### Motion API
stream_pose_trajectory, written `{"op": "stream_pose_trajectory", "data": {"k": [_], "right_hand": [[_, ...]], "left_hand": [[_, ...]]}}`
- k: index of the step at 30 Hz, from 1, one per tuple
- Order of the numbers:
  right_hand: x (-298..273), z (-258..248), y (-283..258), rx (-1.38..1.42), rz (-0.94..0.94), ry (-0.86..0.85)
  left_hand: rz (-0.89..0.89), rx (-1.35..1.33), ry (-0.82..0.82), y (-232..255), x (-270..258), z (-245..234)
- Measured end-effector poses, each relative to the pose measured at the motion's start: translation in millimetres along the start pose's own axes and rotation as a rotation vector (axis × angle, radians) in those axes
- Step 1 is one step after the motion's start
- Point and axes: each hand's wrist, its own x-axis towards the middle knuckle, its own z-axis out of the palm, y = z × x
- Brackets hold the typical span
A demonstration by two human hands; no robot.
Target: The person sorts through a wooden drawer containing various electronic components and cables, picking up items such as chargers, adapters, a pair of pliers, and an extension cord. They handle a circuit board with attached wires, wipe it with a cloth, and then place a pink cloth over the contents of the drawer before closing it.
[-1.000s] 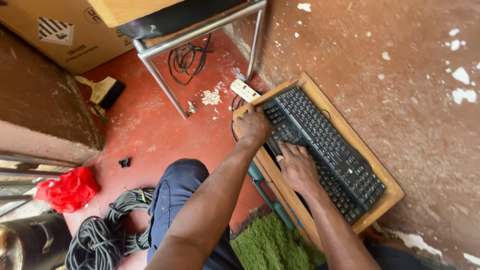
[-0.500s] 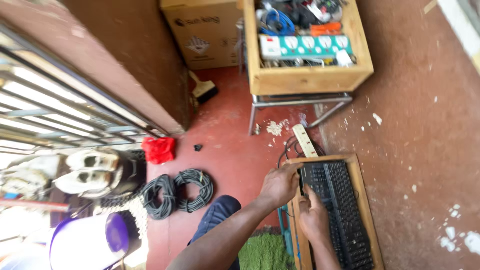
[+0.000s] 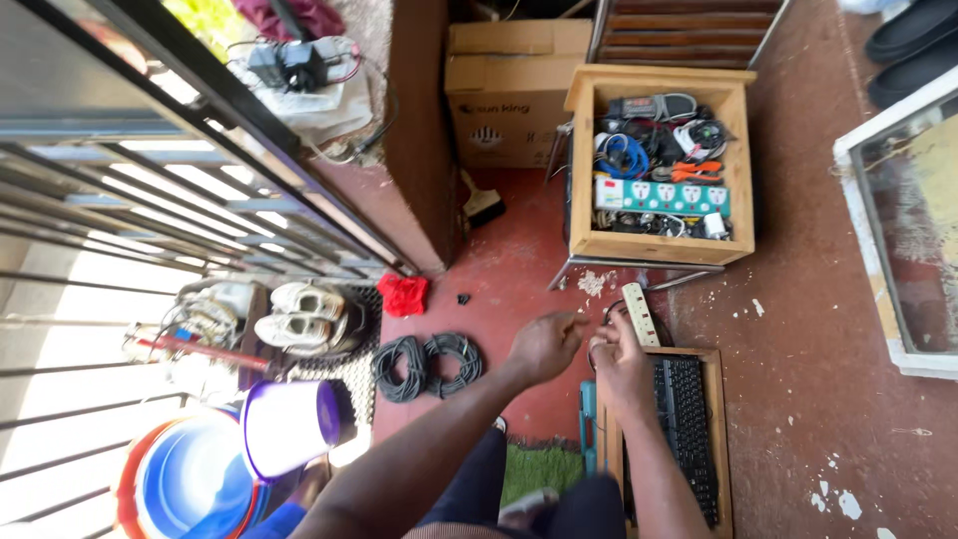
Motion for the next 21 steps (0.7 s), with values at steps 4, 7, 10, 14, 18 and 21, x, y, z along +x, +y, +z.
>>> {"op": "stream_pose_trajectory", "data": {"k": [4,7,10,14,18,21], "right_hand": [[19,0,-12,0.053,-0.076,-0.043],[57,6,-14,0.124,-0.022,-0.141],[87,20,-15,0.101,-0.001,-0.260],[143,41,-34,-0.113,-0.013,-0.315],[190,71,-36,-0.021,-0.018,-0.356],[232,113,-22,0.007,-0.059,-0.359]], "left_hand": [[-0.153,0.039,-0.054,-9,17,-12],[-0.233,0.089,-0.049,-43,33,-14],[-0.365,0.144,-0.081,-92,24,-5],[-0.612,0.241,-0.102,-157,24,-15],[-0.782,0.222,0.031,-210,40,-33],[-0.854,0.180,0.190,-252,79,-41]]}}
